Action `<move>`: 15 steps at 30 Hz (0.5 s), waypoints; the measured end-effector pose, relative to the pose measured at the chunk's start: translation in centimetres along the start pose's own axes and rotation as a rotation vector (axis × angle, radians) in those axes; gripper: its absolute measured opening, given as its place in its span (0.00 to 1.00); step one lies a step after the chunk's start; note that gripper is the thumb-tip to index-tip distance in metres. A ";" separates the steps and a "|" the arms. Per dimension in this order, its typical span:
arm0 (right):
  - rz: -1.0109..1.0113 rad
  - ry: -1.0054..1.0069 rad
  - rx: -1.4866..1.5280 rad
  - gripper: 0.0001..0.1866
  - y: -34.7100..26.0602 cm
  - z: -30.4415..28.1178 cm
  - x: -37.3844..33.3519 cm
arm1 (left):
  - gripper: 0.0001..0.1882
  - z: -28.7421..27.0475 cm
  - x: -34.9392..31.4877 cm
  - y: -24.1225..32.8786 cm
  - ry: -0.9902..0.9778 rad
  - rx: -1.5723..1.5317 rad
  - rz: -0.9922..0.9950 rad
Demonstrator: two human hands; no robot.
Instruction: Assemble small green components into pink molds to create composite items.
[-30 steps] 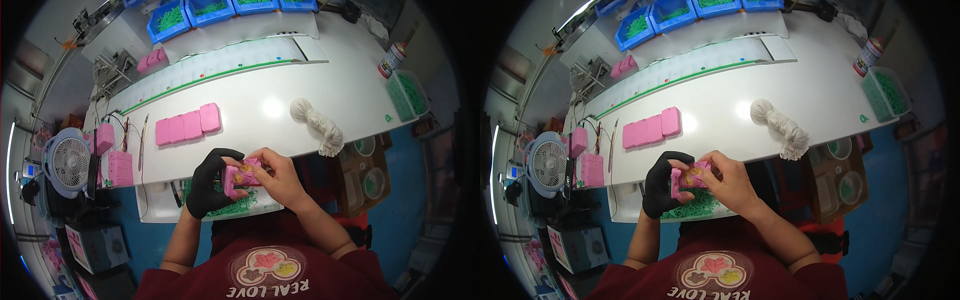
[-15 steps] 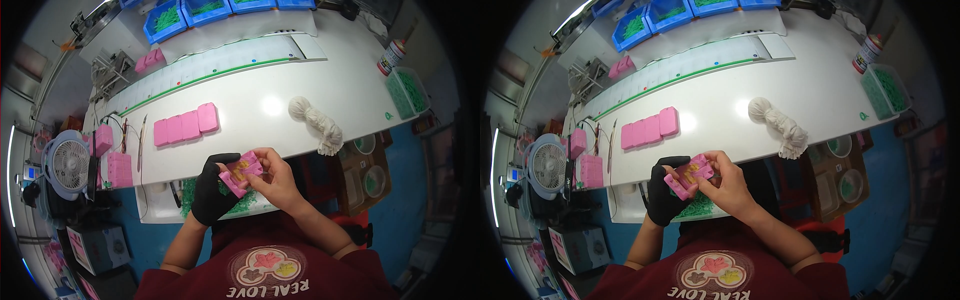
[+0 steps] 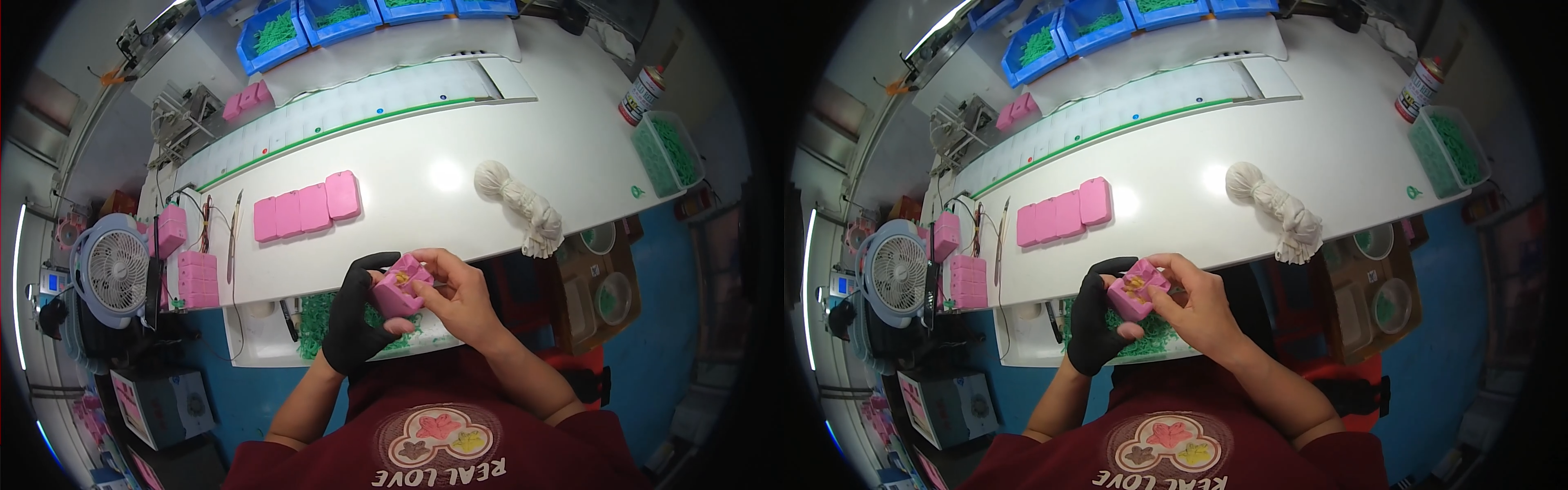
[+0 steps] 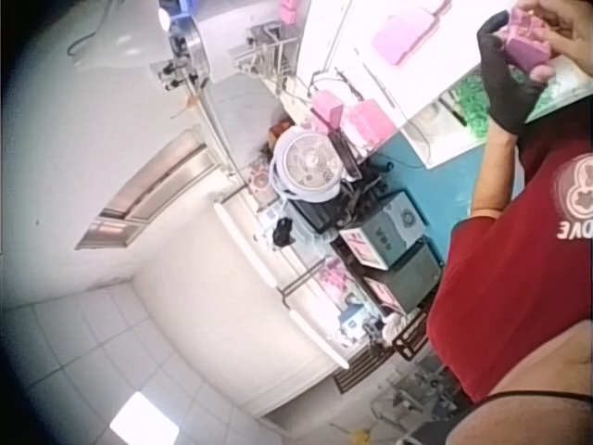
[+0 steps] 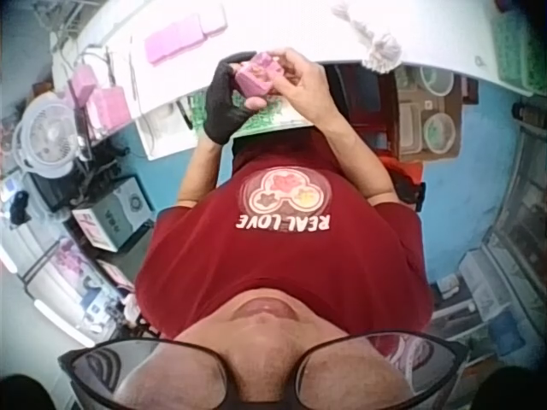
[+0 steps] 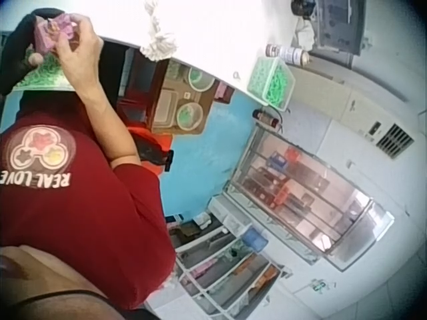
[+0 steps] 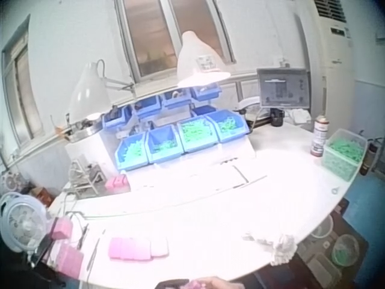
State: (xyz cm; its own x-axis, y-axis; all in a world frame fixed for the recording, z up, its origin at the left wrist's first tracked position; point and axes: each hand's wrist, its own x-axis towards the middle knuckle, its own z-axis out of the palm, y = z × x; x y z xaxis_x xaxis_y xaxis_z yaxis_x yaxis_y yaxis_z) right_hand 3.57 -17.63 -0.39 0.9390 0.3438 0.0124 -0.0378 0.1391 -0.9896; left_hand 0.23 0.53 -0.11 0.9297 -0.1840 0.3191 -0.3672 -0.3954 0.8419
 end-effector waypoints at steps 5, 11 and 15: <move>0.017 -0.013 -0.068 0.17 0.0 0.1 -0.1 | 0.23 0.8 0.2 1.0 0.115 -0.439 -0.387; -0.074 0.011 -0.067 0.19 -0.3 0.6 -0.4 | 0.20 1.1 0.2 1.2 0.150 -0.451 -0.426; -0.240 0.016 -0.279 0.15 -0.3 0.8 -0.4 | 0.17 1.6 -0.2 1.1 0.186 -0.415 -0.382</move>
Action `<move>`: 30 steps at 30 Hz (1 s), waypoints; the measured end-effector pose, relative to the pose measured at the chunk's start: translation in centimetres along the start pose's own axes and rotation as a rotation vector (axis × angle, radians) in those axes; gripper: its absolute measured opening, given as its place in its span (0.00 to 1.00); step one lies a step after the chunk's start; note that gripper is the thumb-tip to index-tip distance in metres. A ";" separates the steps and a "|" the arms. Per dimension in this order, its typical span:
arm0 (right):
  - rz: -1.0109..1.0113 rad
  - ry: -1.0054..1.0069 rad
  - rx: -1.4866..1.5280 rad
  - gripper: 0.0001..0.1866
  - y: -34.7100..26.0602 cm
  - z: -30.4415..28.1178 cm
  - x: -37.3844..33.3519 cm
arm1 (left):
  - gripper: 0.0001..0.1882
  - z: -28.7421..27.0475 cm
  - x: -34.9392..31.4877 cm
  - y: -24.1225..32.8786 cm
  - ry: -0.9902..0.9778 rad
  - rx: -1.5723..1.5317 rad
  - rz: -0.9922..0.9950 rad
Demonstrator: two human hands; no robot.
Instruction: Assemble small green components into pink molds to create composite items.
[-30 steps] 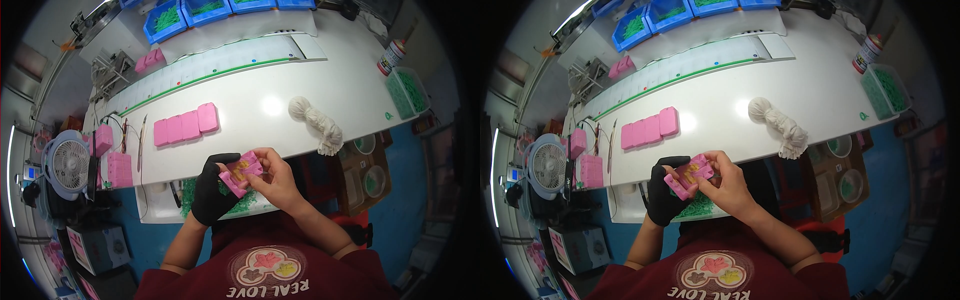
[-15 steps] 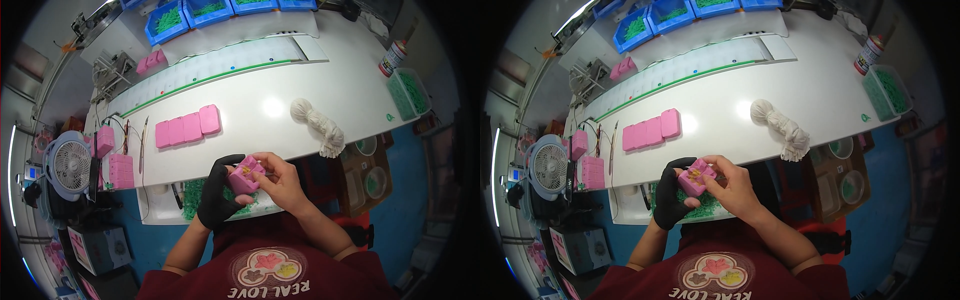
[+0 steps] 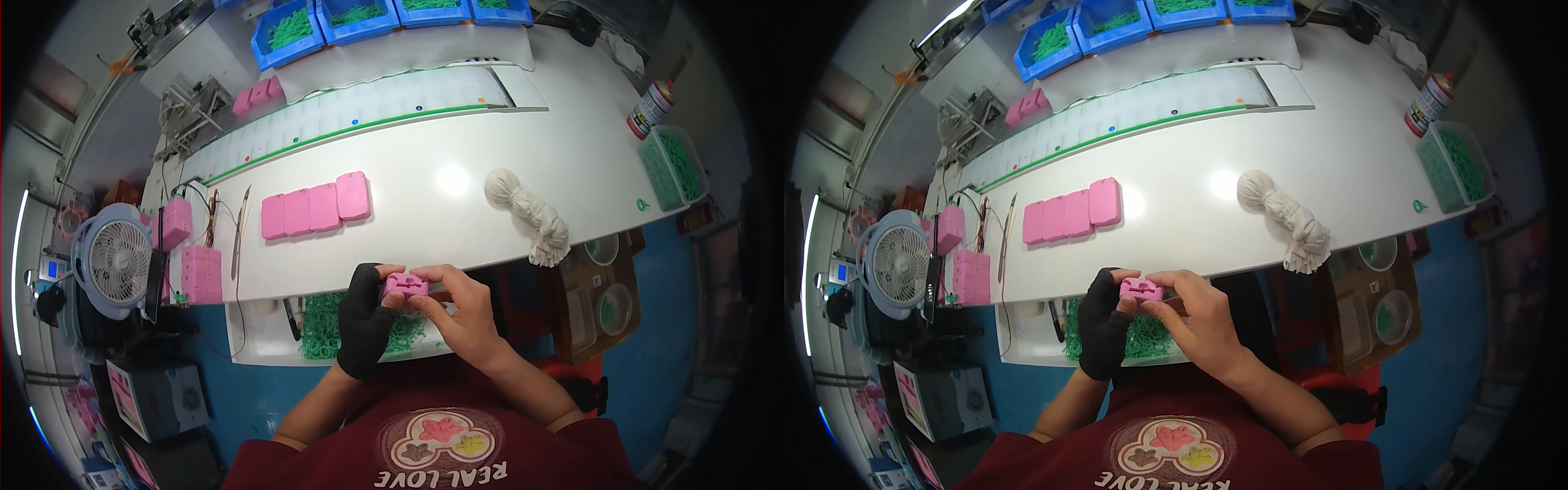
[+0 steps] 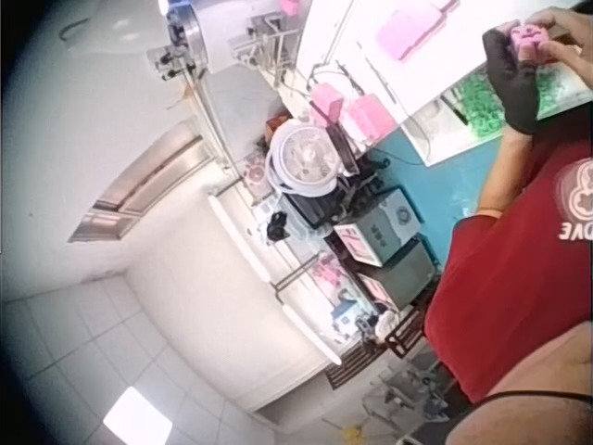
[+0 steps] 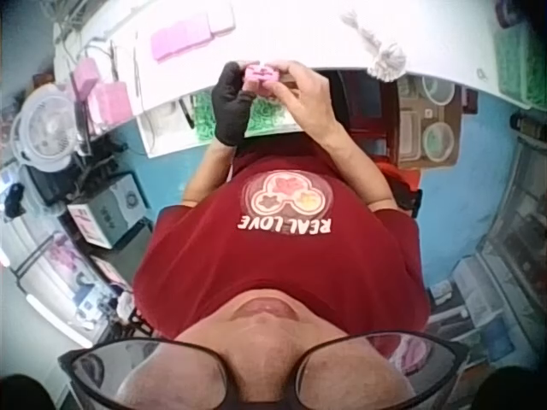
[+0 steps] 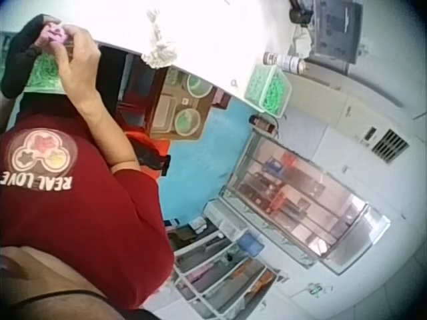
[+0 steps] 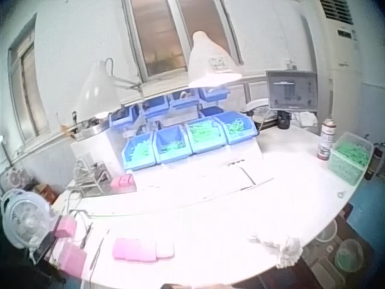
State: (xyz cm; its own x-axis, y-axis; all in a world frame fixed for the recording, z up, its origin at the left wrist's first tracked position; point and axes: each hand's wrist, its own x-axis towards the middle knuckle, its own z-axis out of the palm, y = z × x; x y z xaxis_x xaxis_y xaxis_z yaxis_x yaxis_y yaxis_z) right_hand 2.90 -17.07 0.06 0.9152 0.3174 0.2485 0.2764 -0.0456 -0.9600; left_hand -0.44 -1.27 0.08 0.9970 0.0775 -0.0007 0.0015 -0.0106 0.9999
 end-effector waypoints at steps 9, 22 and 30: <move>-0.249 -0.006 -0.155 0.12 0.9 -0.7 0.4 | 0.15 -0.4 0.0 -0.5 -0.100 -0.511 -0.179; -0.101 -0.017 -0.003 0.13 0.9 -0.2 0.9 | 0.12 -0.8 0.3 -0.3 0.043 0.064 0.074; 0.019 -0.042 -0.001 0.13 0.6 -0.6 2.1 | 0.34 -1.7 2.1 0.2 -0.021 0.195 0.131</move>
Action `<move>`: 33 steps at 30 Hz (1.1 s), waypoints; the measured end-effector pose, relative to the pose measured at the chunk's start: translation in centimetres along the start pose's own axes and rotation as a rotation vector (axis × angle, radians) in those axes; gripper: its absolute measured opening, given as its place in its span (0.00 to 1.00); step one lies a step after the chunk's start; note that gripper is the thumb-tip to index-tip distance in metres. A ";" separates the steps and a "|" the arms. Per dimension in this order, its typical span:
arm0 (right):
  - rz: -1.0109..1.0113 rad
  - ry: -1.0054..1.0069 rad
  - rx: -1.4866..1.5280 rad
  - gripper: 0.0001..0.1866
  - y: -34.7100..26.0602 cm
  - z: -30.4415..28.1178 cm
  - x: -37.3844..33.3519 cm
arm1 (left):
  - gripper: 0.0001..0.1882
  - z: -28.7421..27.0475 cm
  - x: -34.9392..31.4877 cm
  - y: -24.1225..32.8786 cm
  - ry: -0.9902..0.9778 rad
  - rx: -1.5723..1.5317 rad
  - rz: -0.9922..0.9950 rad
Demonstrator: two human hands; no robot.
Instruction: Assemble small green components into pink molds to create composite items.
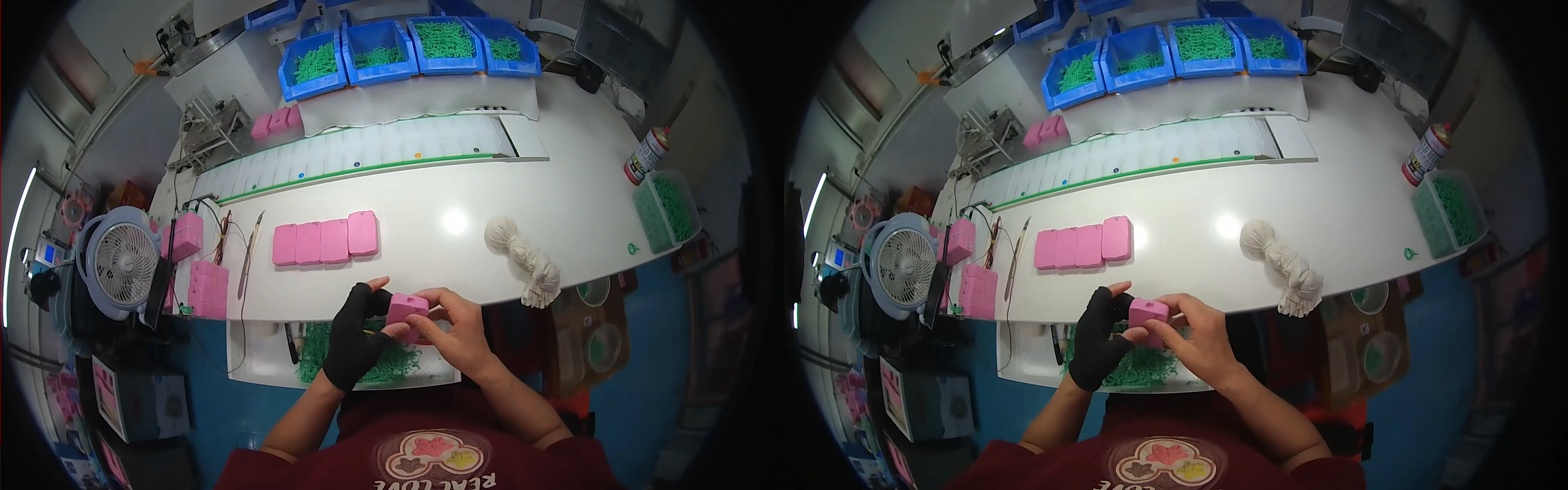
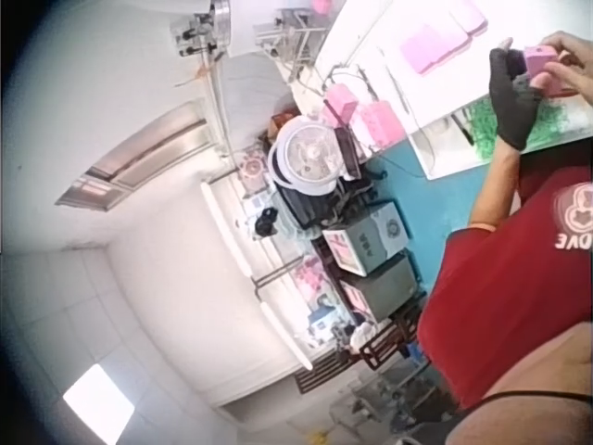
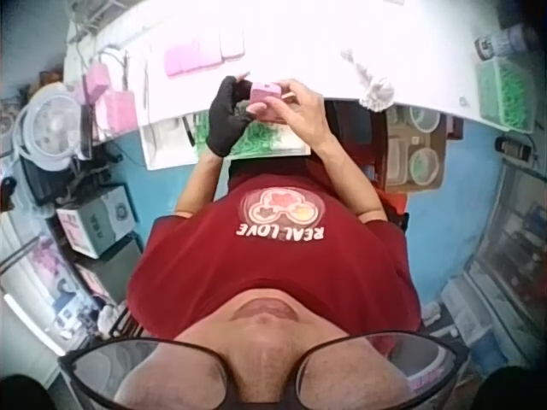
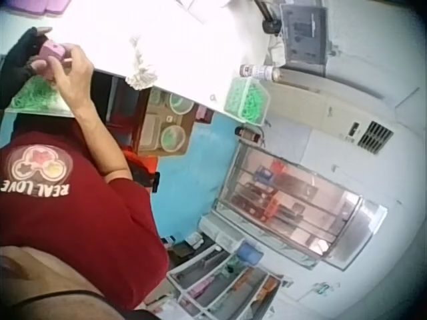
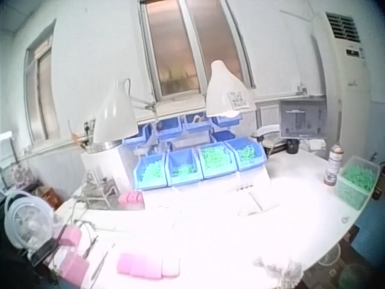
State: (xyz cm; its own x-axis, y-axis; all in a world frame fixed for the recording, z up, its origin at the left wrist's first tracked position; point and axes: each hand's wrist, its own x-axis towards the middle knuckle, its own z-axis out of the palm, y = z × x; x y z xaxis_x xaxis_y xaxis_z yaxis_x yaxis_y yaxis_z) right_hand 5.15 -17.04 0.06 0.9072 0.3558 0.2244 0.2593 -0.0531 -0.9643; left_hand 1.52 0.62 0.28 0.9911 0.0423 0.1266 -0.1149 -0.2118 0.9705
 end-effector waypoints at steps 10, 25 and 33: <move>0.192 0.054 0.304 0.16 2.4 -1.3 1.2 | 0.42 -1.1 4.7 1.6 -0.439 0.579 0.571; 0.096 0.118 -0.078 0.09 4.7 -4.1 1.7 | 0.36 -8.5 30.5 -4.9 -0.209 0.838 0.114; 0.029 0.141 -0.161 0.07 3.9 -3.9 2.4 | 0.37 -5.9 30.5 -4.9 -0.268 0.628 0.209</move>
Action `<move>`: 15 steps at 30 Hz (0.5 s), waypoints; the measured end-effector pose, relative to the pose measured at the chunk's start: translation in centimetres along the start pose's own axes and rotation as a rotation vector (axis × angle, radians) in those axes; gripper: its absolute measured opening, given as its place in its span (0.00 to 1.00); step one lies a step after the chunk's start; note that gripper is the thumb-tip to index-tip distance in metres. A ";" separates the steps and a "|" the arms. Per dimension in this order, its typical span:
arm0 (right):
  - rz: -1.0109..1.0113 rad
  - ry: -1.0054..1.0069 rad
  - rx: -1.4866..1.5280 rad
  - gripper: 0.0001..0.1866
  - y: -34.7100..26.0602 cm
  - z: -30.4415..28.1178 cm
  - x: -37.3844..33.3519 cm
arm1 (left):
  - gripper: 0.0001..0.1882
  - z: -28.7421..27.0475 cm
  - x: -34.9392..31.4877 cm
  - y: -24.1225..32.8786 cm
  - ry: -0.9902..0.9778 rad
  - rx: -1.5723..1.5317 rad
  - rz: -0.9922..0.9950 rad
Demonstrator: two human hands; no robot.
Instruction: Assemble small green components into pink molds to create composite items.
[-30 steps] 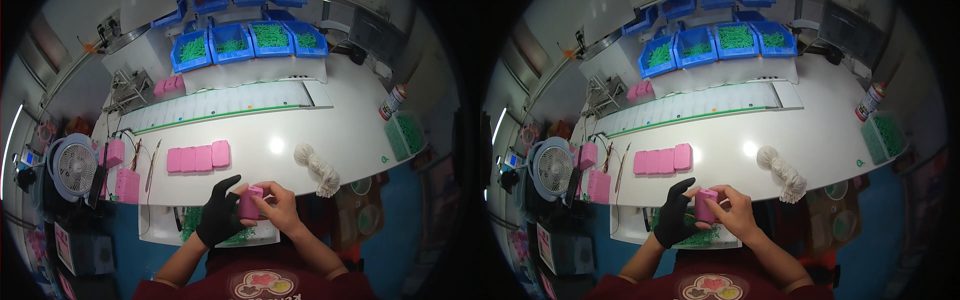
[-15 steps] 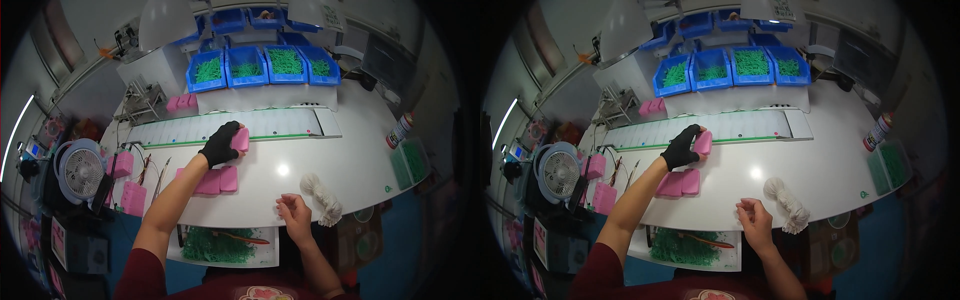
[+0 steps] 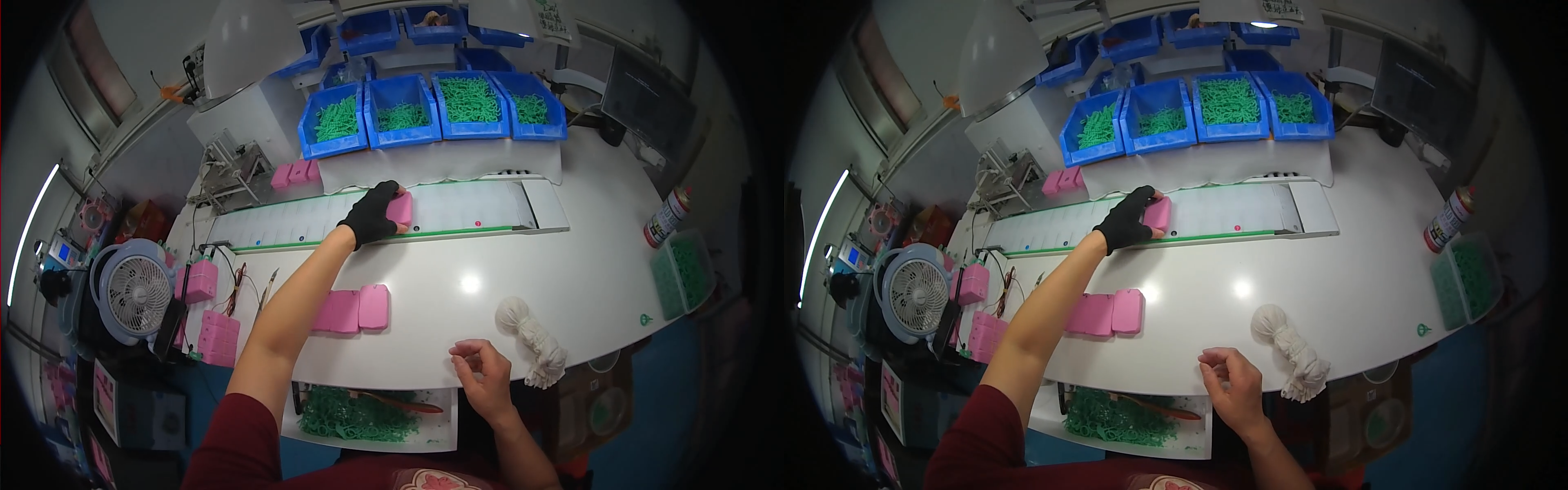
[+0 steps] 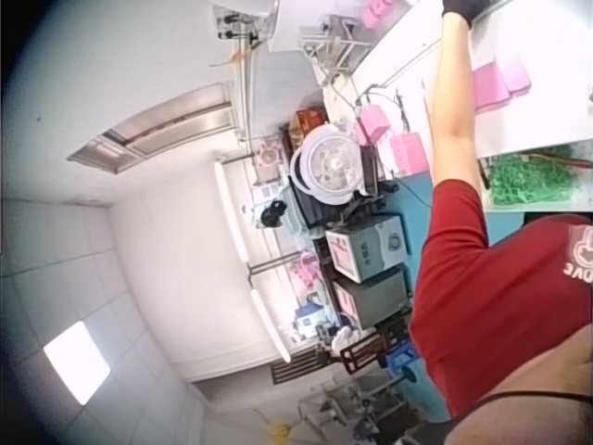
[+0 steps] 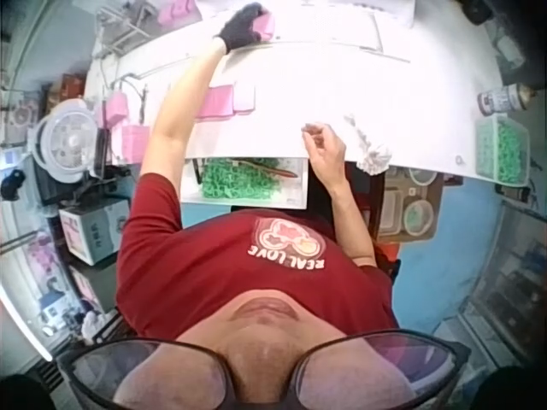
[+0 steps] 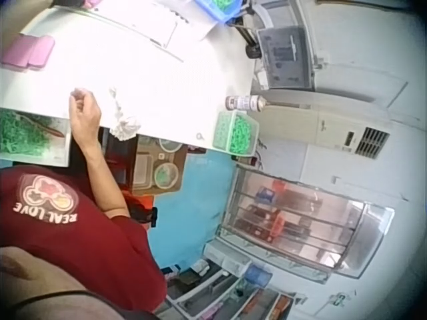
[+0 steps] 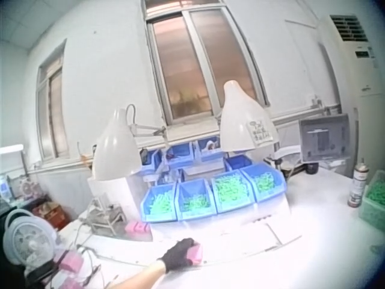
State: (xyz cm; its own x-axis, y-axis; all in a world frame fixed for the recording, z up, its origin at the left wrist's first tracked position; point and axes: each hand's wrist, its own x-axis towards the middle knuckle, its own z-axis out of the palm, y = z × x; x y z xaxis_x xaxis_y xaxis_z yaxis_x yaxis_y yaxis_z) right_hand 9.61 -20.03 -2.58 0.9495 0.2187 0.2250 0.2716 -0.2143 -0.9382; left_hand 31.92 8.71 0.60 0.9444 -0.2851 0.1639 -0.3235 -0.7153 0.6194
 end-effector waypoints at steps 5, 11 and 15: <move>-0.023 0.002 0.001 0.07 0.0 0.1 -0.2 | 0.39 0.6 0.9 0.5 0.007 0.144 -0.074; -0.031 0.006 -0.023 0.06 -0.3 0.1 -0.4 | 0.48 -0.5 -1.3 0.2 0.069 0.104 -0.145; -0.063 0.028 0.008 0.07 0.0 0.4 -0.3 | 0.49 -1.4 -4.3 0.6 0.282 0.187 -0.248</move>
State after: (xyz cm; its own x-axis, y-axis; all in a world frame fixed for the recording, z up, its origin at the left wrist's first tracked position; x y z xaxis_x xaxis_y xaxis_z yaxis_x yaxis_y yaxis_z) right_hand 9.28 -19.76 -2.72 0.9347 0.2046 0.2908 0.3297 -0.1930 -0.9241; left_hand 27.76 10.38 1.32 0.9659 0.0778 0.2468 -0.0645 -0.8512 0.5209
